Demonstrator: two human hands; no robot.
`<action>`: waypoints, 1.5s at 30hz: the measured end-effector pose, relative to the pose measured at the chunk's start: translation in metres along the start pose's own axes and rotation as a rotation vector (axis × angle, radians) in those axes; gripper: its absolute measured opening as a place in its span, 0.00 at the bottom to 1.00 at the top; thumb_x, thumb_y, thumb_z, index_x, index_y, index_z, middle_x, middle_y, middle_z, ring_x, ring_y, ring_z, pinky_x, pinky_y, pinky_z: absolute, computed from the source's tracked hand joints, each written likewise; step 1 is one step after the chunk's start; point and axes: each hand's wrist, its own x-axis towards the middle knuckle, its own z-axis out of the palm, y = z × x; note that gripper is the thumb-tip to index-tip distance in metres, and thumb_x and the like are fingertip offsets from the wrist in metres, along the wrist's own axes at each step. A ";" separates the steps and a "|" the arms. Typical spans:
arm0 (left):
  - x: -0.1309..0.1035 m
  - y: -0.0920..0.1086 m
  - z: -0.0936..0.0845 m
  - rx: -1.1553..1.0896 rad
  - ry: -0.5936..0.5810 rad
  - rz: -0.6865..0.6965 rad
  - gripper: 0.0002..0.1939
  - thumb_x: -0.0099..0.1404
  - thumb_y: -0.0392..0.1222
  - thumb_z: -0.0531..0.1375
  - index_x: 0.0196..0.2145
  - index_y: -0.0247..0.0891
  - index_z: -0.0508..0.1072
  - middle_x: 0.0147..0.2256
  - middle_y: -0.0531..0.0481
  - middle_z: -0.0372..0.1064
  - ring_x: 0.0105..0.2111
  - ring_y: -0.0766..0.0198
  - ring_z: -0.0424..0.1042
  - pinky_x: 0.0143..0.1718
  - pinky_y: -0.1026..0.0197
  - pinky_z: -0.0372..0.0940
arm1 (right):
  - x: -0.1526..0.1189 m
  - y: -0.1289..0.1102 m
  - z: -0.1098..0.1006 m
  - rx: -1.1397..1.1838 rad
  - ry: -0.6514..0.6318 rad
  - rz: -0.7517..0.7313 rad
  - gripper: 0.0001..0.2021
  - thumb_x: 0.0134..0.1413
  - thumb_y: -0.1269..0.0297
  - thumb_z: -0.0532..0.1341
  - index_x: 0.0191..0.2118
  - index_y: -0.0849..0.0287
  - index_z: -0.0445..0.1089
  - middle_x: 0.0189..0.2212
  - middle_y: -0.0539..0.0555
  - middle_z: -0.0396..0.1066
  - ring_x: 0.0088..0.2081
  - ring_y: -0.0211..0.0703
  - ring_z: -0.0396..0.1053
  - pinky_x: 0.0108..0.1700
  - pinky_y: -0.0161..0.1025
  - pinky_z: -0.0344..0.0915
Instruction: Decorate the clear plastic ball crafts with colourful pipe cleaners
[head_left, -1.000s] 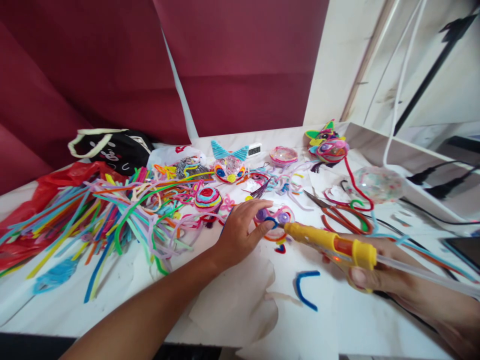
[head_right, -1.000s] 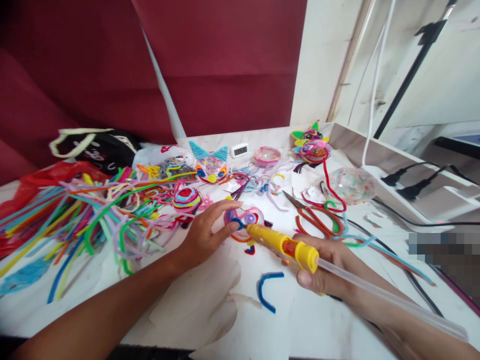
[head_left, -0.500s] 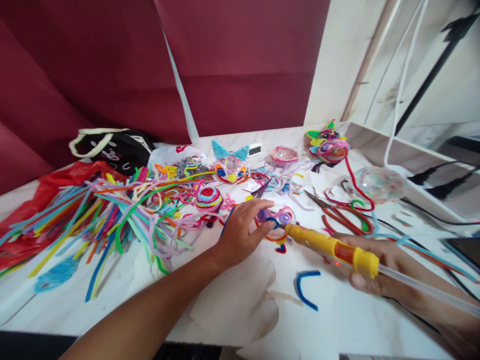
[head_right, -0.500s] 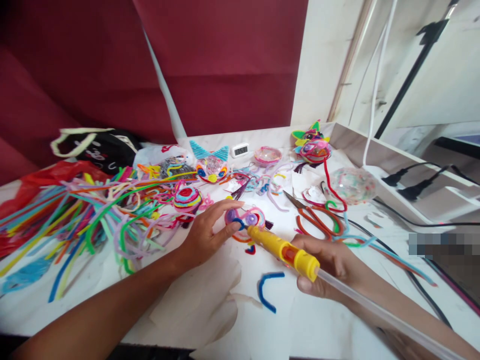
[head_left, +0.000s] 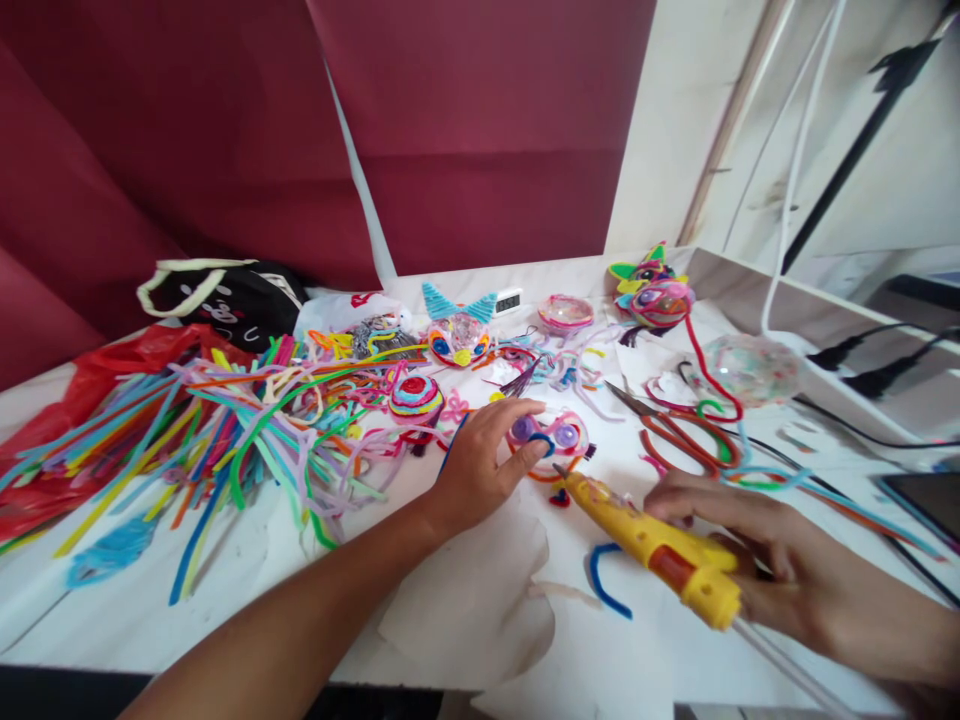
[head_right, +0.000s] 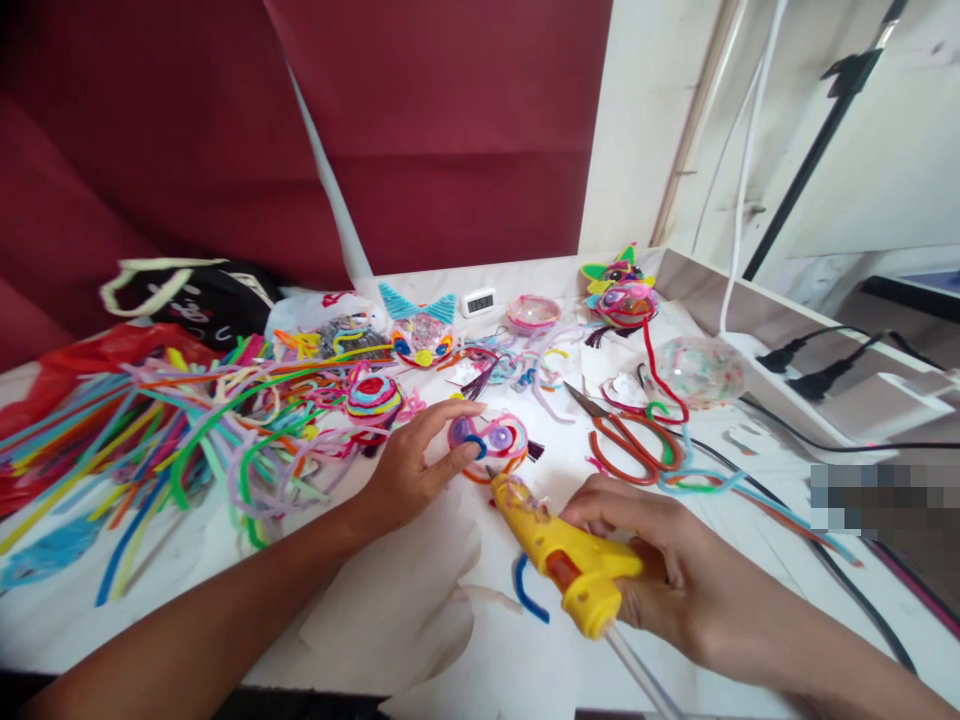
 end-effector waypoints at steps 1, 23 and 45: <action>0.000 0.000 0.000 -0.001 0.000 -0.001 0.16 0.66 0.45 0.58 0.50 0.40 0.70 0.50 0.45 0.73 0.53 0.57 0.70 0.56 0.55 0.63 | -0.001 0.002 0.001 -0.044 0.028 -0.042 0.16 0.52 0.50 0.65 0.47 0.43 0.74 0.50 0.57 0.72 0.48 0.57 0.73 0.38 0.42 0.75; 0.006 0.005 -0.001 -0.121 0.009 -0.147 0.15 0.62 0.42 0.62 0.47 0.39 0.72 0.47 0.47 0.74 0.49 0.57 0.72 0.53 0.55 0.65 | -0.012 0.039 -0.038 -0.750 -0.081 -0.187 0.18 0.54 0.66 0.59 0.51 0.47 0.73 0.54 0.58 0.69 0.56 0.60 0.66 0.57 0.55 0.67; 0.005 0.007 0.006 -0.155 0.030 -0.086 0.15 0.61 0.38 0.62 0.47 0.38 0.71 0.47 0.47 0.73 0.49 0.60 0.71 0.51 0.58 0.63 | 0.097 -0.028 0.002 -0.406 0.117 -0.238 0.18 0.56 0.50 0.62 0.48 0.54 0.69 0.46 0.55 0.71 0.49 0.50 0.67 0.51 0.48 0.64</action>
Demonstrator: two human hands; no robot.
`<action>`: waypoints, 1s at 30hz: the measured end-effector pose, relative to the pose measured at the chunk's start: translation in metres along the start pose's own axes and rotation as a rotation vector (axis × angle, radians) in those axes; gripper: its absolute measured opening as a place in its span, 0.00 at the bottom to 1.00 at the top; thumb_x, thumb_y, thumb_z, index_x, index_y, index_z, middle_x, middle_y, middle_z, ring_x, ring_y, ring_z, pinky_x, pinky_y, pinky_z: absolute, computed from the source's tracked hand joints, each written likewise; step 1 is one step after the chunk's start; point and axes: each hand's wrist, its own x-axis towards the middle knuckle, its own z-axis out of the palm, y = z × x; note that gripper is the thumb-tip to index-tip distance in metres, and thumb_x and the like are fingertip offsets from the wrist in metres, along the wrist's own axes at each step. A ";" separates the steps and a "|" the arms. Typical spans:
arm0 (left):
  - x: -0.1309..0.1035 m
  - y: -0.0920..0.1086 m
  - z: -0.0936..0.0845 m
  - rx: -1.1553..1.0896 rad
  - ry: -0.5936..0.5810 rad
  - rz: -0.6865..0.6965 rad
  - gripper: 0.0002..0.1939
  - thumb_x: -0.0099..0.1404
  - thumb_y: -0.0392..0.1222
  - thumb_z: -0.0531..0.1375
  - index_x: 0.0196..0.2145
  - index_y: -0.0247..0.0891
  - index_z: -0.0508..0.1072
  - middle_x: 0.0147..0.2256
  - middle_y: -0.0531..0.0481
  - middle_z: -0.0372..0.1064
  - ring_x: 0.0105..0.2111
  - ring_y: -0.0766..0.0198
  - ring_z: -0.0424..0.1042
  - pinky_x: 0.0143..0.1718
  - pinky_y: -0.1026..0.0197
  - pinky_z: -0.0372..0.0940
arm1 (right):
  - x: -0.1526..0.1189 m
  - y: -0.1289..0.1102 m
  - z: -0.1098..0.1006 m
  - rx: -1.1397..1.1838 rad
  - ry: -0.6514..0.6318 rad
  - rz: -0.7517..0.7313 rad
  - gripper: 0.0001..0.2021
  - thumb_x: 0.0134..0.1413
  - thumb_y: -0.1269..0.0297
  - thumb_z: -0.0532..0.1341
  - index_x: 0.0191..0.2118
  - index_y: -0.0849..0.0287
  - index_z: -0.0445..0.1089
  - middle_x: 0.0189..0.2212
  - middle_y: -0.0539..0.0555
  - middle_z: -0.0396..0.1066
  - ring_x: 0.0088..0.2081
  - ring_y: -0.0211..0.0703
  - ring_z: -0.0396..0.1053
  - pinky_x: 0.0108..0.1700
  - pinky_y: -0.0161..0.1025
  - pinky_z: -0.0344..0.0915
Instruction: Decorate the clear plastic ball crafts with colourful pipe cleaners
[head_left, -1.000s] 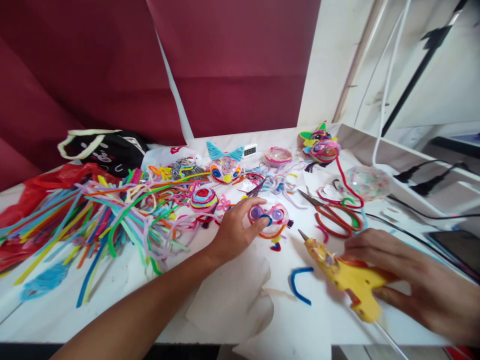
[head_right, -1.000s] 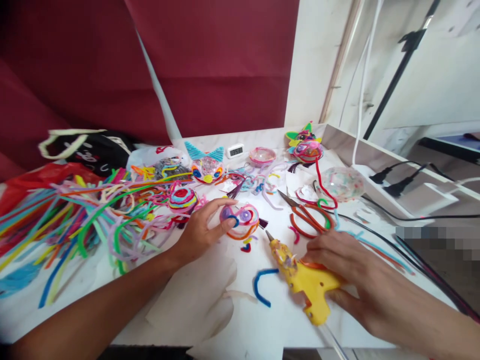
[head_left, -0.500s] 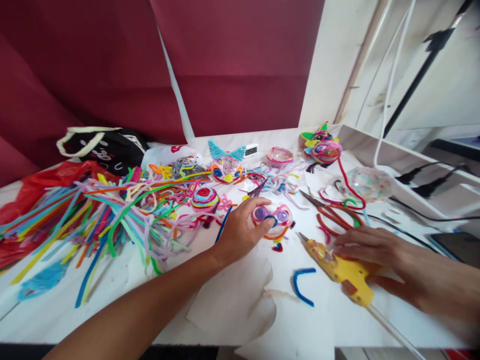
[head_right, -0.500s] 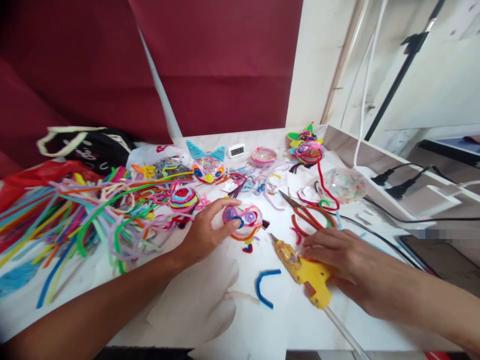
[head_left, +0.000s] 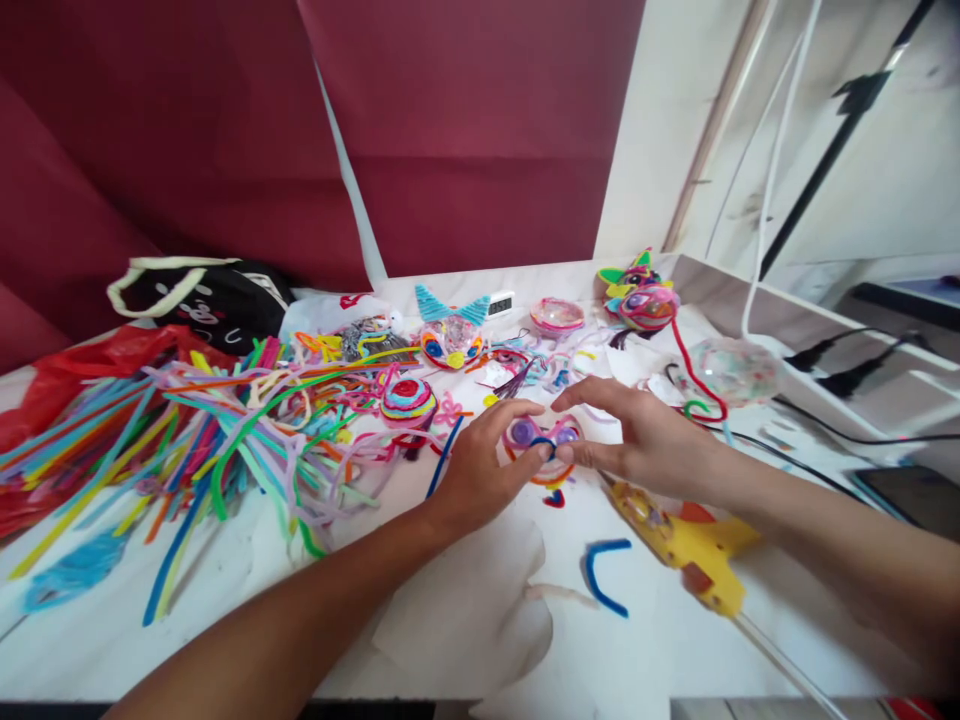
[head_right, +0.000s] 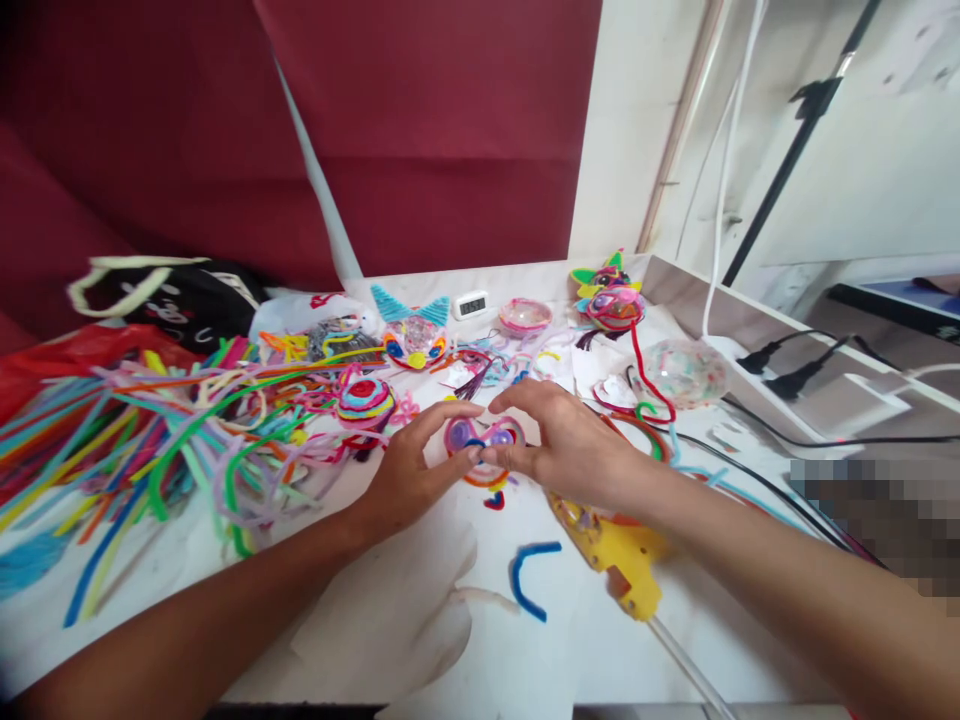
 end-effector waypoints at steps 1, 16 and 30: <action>0.000 0.000 0.000 -0.001 -0.001 0.009 0.15 0.60 0.37 0.62 0.47 0.37 0.71 0.46 0.47 0.73 0.49 0.60 0.71 0.51 0.59 0.63 | 0.003 0.002 0.002 0.036 -0.015 0.030 0.18 0.55 0.49 0.63 0.47 0.54 0.70 0.44 0.54 0.72 0.47 0.49 0.68 0.50 0.47 0.64; -0.001 -0.005 -0.001 -0.039 -0.027 0.024 0.15 0.62 0.40 0.62 0.48 0.38 0.71 0.47 0.47 0.73 0.49 0.59 0.71 0.51 0.58 0.63 | 0.013 0.014 0.009 0.176 -0.020 0.128 0.14 0.48 0.54 0.67 0.40 0.55 0.72 0.32 0.50 0.74 0.38 0.47 0.70 0.44 0.44 0.66; -0.002 -0.010 -0.012 -0.140 -0.114 0.047 0.14 0.67 0.40 0.57 0.50 0.36 0.70 0.50 0.43 0.71 0.53 0.58 0.69 0.55 0.56 0.61 | 0.012 0.002 0.012 0.131 -0.021 0.226 0.13 0.46 0.54 0.63 0.39 0.52 0.71 0.27 0.48 0.72 0.34 0.46 0.67 0.41 0.44 0.62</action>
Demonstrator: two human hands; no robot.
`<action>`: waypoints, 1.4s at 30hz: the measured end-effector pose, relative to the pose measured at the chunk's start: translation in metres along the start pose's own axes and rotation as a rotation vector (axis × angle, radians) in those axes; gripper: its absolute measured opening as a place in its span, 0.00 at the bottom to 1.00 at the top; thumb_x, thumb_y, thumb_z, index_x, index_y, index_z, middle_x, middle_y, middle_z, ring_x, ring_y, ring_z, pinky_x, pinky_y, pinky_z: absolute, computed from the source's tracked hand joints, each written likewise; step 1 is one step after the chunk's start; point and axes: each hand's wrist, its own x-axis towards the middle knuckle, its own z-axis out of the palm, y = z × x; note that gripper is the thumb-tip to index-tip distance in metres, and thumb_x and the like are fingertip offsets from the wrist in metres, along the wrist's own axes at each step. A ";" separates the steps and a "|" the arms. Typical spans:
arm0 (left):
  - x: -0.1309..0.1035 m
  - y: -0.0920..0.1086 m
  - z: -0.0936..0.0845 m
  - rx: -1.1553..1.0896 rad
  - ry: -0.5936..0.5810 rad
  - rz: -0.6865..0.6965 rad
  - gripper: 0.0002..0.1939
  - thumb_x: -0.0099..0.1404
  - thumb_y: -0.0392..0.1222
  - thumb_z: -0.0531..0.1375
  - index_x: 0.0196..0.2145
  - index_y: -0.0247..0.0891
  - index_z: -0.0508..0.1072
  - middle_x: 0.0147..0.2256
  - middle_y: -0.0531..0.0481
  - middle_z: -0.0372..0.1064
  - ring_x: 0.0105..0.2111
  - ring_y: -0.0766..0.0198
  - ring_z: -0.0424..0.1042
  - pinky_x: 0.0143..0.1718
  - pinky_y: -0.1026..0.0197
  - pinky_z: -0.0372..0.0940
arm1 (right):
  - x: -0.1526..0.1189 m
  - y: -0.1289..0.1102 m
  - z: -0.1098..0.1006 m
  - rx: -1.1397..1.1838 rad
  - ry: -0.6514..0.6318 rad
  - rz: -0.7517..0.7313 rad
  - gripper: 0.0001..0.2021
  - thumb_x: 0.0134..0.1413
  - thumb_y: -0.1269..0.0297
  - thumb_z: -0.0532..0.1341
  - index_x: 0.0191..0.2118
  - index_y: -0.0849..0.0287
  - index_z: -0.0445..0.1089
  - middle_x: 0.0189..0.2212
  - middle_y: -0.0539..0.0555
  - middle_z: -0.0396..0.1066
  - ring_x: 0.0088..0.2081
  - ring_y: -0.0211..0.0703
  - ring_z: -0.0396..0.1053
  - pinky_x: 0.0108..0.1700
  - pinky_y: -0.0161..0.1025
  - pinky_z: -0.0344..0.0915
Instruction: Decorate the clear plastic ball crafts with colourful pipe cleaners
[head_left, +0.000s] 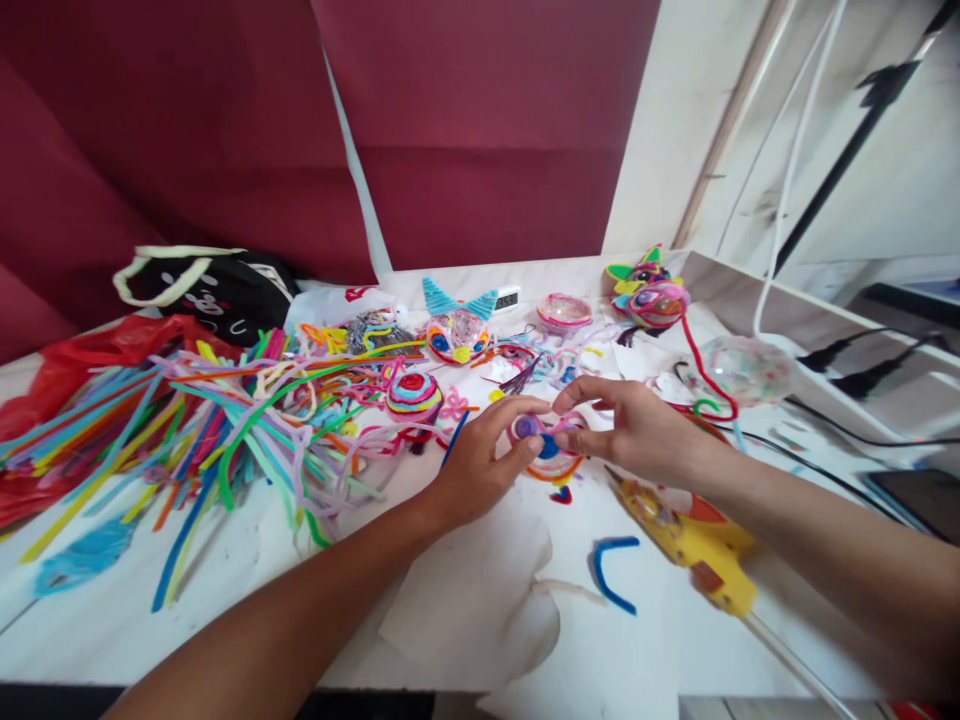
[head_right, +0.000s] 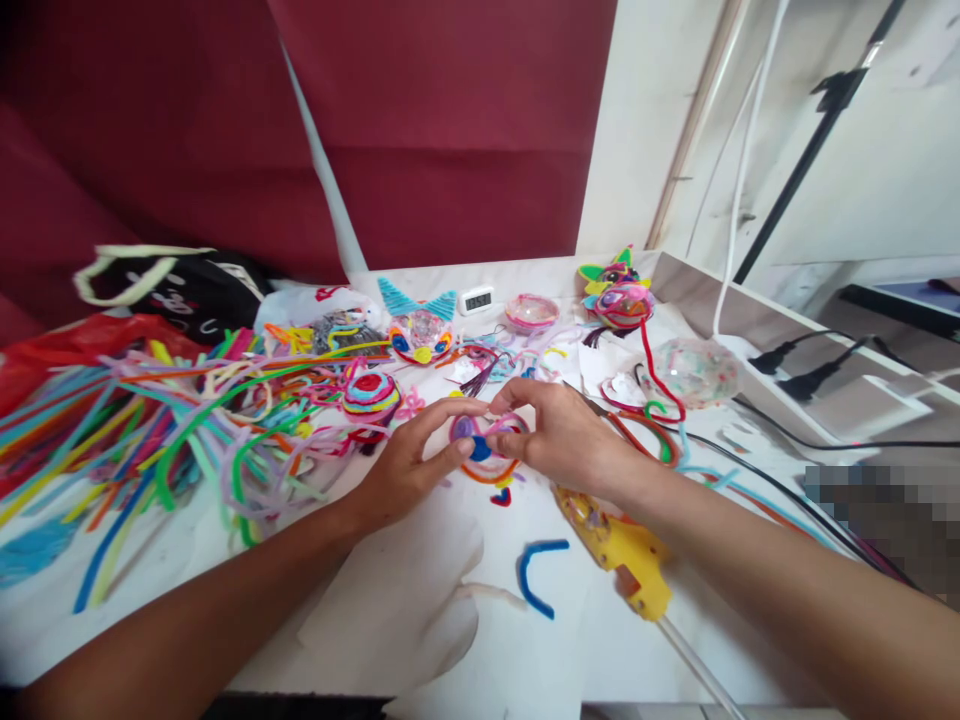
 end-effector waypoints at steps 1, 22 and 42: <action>0.000 -0.001 0.000 -0.007 0.002 0.000 0.14 0.67 0.40 0.57 0.49 0.36 0.71 0.50 0.43 0.71 0.53 0.58 0.69 0.55 0.56 0.61 | 0.000 -0.001 0.000 -0.002 0.001 0.004 0.13 0.46 0.54 0.63 0.39 0.52 0.71 0.27 0.48 0.72 0.34 0.46 0.67 0.42 0.44 0.61; 0.001 -0.002 0.006 -0.039 0.046 0.045 0.12 0.64 0.34 0.58 0.45 0.41 0.74 0.48 0.45 0.72 0.52 0.58 0.69 0.56 0.53 0.61 | -0.003 -0.008 0.002 -0.034 0.014 -0.020 0.11 0.48 0.57 0.62 0.38 0.54 0.69 0.30 0.48 0.72 0.35 0.46 0.68 0.43 0.43 0.60; 0.000 -0.007 0.007 0.006 0.062 0.082 0.10 0.65 0.37 0.57 0.45 0.39 0.70 0.47 0.44 0.72 0.50 0.58 0.70 0.54 0.54 0.62 | -0.003 -0.015 0.005 -0.106 0.034 -0.010 0.11 0.48 0.65 0.62 0.40 0.55 0.67 0.36 0.49 0.73 0.39 0.45 0.70 0.43 0.42 0.61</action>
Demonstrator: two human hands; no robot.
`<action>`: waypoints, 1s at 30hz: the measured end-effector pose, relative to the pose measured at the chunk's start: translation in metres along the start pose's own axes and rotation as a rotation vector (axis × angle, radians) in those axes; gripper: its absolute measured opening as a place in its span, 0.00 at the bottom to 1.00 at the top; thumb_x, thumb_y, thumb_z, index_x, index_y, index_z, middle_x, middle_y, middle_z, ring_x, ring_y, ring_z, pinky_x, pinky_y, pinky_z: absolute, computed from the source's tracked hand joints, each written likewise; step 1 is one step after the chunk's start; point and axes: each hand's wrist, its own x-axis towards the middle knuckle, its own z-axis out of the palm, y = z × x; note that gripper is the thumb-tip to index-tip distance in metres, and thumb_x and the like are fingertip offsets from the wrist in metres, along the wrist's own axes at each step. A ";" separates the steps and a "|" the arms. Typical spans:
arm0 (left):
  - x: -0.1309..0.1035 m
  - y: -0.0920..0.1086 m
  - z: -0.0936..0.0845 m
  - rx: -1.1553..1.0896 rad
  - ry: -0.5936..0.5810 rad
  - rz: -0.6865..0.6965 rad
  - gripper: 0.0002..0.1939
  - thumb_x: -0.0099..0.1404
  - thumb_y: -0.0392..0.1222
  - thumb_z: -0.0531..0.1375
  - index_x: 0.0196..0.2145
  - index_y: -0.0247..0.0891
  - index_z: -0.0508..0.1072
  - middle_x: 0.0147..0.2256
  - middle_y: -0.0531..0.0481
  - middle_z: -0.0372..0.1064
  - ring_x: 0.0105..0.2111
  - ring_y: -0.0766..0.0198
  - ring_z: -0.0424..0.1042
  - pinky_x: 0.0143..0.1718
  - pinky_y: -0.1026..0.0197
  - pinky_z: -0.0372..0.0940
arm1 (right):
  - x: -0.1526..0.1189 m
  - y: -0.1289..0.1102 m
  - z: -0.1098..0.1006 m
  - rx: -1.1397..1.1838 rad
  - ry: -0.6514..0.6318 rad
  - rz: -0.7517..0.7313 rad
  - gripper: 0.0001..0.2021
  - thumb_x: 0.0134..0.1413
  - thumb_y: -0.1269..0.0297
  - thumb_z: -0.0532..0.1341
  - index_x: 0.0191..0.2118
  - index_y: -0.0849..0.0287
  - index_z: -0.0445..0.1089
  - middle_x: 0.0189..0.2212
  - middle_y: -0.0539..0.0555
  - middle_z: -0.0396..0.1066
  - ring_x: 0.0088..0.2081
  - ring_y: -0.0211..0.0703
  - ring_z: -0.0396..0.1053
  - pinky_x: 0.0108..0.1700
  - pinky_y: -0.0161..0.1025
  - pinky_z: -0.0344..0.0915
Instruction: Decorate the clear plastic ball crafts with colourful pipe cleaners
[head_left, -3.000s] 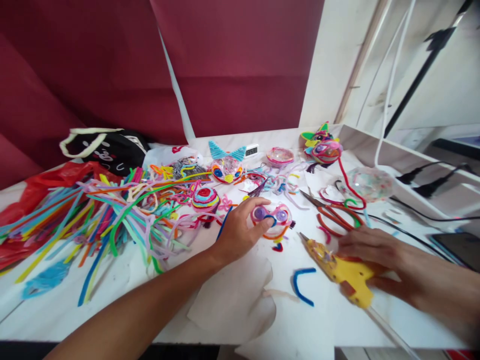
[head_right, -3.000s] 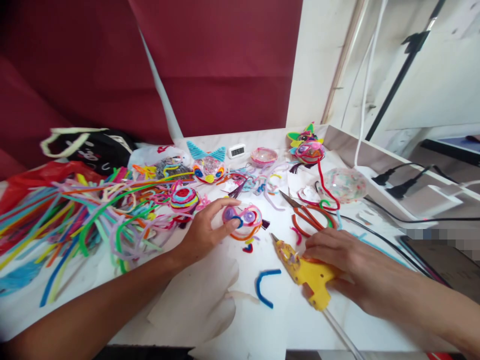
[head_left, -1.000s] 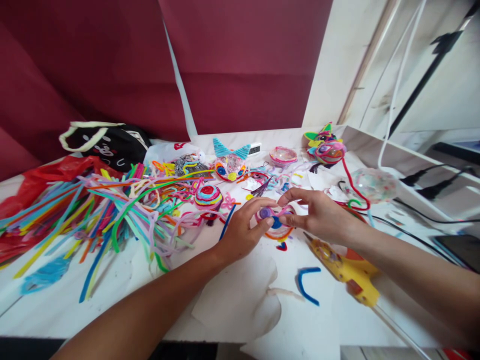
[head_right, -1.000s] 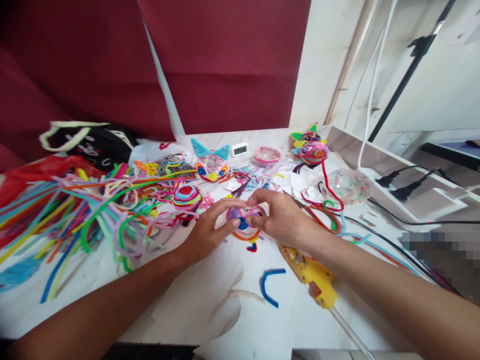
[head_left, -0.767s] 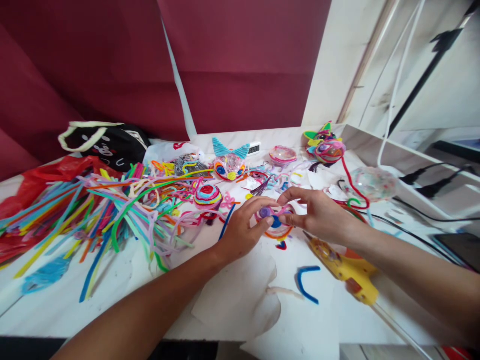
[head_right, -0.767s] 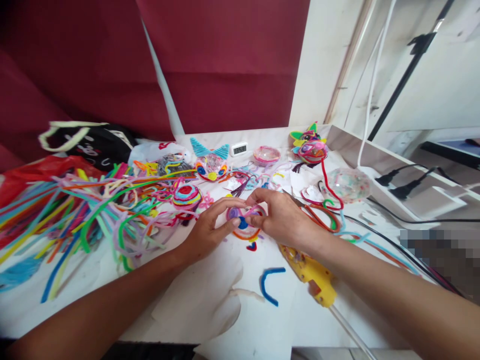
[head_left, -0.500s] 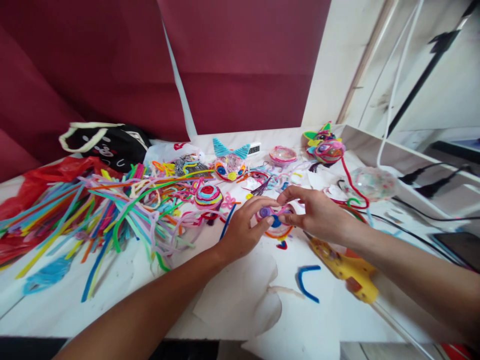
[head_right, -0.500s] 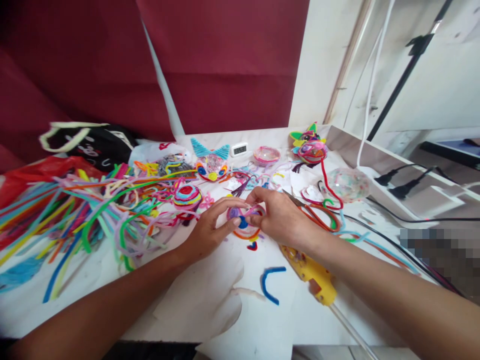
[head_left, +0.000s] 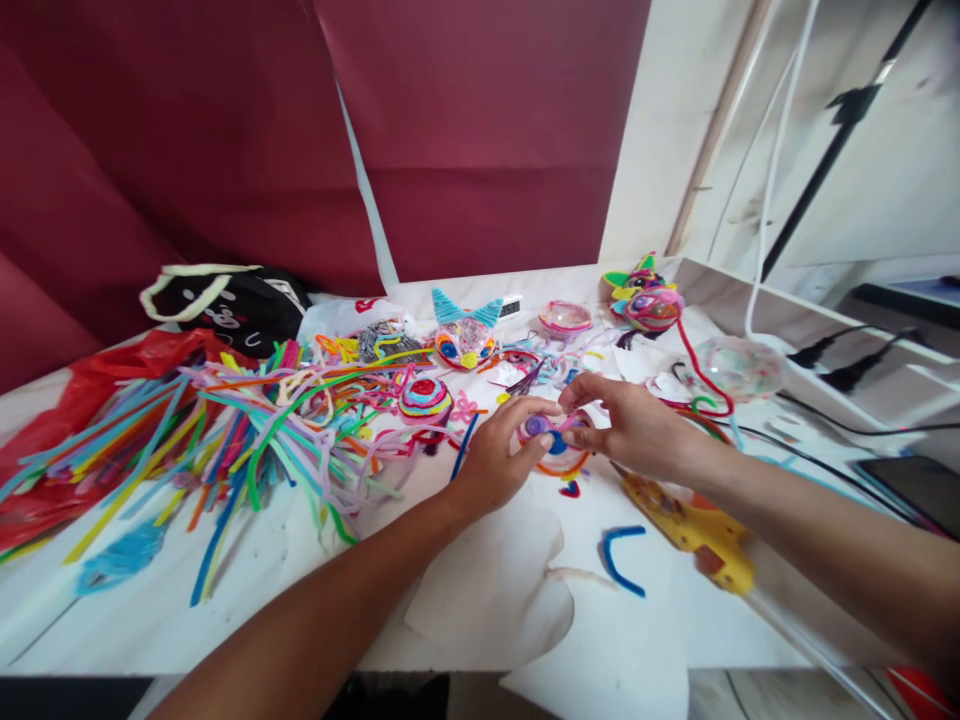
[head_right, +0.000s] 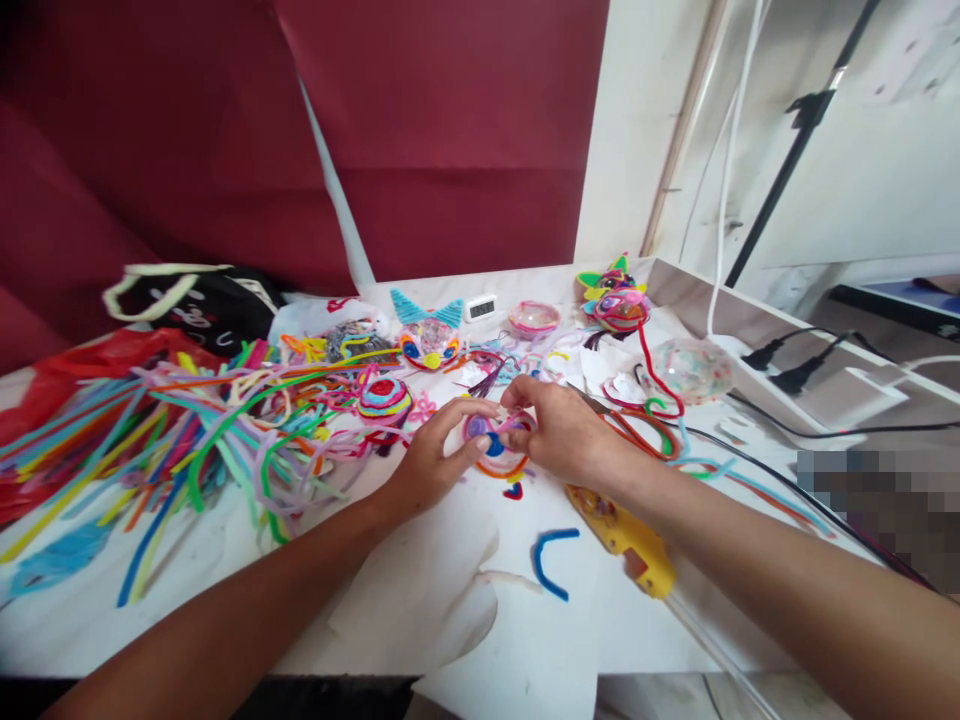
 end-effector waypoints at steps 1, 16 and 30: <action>0.000 -0.001 0.000 0.004 0.000 0.008 0.10 0.65 0.38 0.57 0.44 0.39 0.70 0.46 0.44 0.72 0.50 0.58 0.70 0.53 0.54 0.63 | 0.000 0.001 0.000 -0.003 -0.002 0.001 0.11 0.48 0.65 0.62 0.40 0.55 0.67 0.36 0.49 0.73 0.39 0.46 0.70 0.44 0.42 0.61; 0.003 -0.013 -0.004 0.111 -0.072 0.133 0.10 0.68 0.45 0.55 0.40 0.39 0.73 0.48 0.40 0.71 0.51 0.55 0.70 0.53 0.51 0.63 | 0.003 0.008 0.000 0.017 -0.004 -0.004 0.12 0.48 0.65 0.62 0.41 0.56 0.66 0.39 0.53 0.73 0.42 0.48 0.70 0.46 0.43 0.64; 0.004 -0.016 -0.003 0.284 -0.095 0.215 0.11 0.70 0.44 0.53 0.41 0.39 0.74 0.49 0.40 0.72 0.51 0.56 0.70 0.54 0.50 0.63 | 0.001 0.010 -0.002 0.027 -0.009 0.007 0.13 0.48 0.63 0.62 0.42 0.56 0.66 0.38 0.53 0.72 0.41 0.48 0.69 0.45 0.43 0.62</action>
